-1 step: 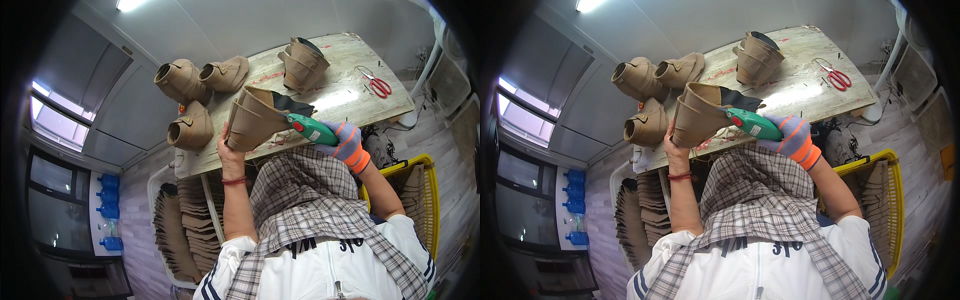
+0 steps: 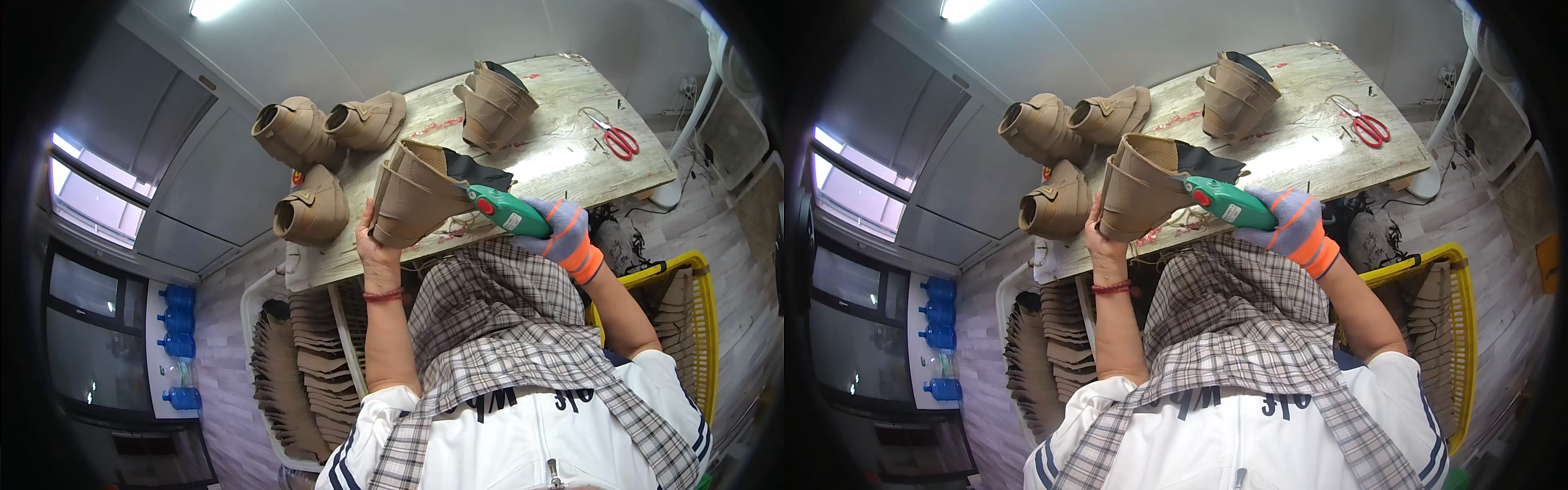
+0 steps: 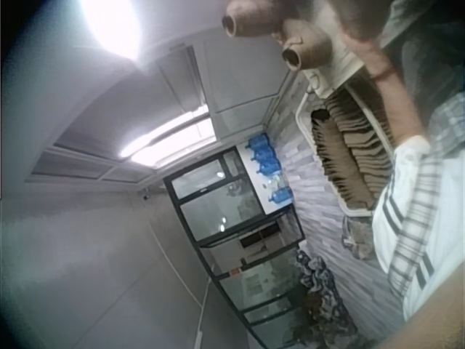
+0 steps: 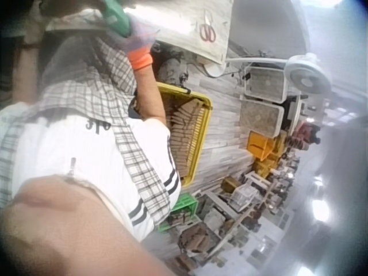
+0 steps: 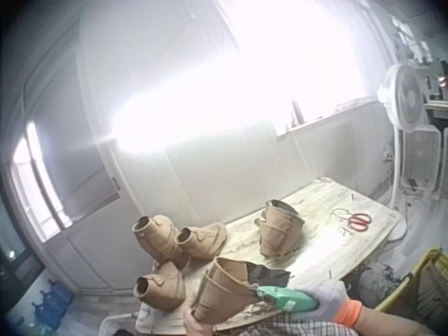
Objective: The person repeatedly trims the edges of shoe uppers using a rotary cutter and then uses scissors to cut the interior lining. Finished pieces are placed on the table while new uppers are taken from a yellow basket.
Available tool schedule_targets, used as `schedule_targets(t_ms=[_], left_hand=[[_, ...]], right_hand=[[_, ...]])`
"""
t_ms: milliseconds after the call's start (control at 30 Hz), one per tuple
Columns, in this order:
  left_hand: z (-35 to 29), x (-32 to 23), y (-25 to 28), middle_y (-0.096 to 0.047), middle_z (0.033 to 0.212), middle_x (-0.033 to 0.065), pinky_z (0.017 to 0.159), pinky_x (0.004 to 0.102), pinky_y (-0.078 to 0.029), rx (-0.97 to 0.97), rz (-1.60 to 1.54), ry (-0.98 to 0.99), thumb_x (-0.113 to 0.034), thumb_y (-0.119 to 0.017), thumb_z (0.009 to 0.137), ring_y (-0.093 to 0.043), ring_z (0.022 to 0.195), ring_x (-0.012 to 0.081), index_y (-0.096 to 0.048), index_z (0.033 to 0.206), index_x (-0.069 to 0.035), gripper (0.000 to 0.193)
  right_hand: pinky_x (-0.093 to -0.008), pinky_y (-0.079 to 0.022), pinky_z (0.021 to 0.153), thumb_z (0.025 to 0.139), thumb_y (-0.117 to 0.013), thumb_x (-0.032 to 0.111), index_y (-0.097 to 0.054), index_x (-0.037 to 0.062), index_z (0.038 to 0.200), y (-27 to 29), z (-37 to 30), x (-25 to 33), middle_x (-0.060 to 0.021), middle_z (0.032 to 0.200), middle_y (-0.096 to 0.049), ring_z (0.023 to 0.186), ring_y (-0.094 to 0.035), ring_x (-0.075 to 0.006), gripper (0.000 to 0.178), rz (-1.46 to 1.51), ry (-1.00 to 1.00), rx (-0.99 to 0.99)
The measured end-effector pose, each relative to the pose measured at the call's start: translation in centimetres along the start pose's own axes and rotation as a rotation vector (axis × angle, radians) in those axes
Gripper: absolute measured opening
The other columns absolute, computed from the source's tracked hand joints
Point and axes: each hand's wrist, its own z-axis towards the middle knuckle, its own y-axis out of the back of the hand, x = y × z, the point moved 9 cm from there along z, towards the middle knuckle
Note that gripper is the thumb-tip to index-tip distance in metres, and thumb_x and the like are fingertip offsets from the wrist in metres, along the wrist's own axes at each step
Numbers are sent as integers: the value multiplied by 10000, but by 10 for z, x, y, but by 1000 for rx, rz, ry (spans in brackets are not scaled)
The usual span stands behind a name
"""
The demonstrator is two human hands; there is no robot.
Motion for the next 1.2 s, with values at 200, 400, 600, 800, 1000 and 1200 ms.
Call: schedule_targets(t_ms=[200,400,600,800,1000,1200], left_hand=[[-9,18,-17,-573,1289,143,1026,494,-417,-189,357,-252,-203,-588,935,-542,1180,326,-528,1286,-16,402],[-17,18,-34,-585,1261,107,1003,428,-462,-70,735,-385,31,-617,861,-554,1170,269,-542,1278,-28,428],[-16,15,-23,-645,1161,101,944,367,-496,-64,1027,-431,41,-620,854,-617,1064,224,-603,1181,3,330],[-20,21,-23,-677,925,40,636,281,-452,-155,1365,-554,-38,-718,823,-596,764,110,-684,950,-7,135],[-20,40,-31,-698,946,69,691,331,-489,-80,1771,-542,-77,-700,854,-636,830,158,-674,994,26,176],[-24,58,-36,-705,939,107,720,338,-503,99,2030,-590,-28,-668,859,-666,845,222,-680,992,8,138]], right_hand=[[-290,-534,642,674,-846,323,-667,42,1084,-16,-13,-26,-130,818,-702,685,-684,-190,529,257,-256,-89],[-251,-524,646,738,-825,295,-638,5,1128,-25,-13,-42,-90,832,-706,712,-641,-97,520,235,-395,-93],[-274,-528,652,726,-822,361,-646,36,1119,-26,-13,-41,-111,825,-704,704,-673,-143,539,287,-433,-102],[-261,-516,662,739,-813,388,-639,13,1127,-22,-7,-42,-74,827,-700,709,-644,-114,567,340,-571,-84],[-257,-501,659,750,-796,429,-647,4,1094,-21,-5,-57,-68,813,-693,713,-625,-102,567,360,-681,-42],[-253,-456,562,763,-787,428,-660,-1,1045,-21,0,-67,-26,695,-641,593,-557,-74,529,407,-676,-87]])
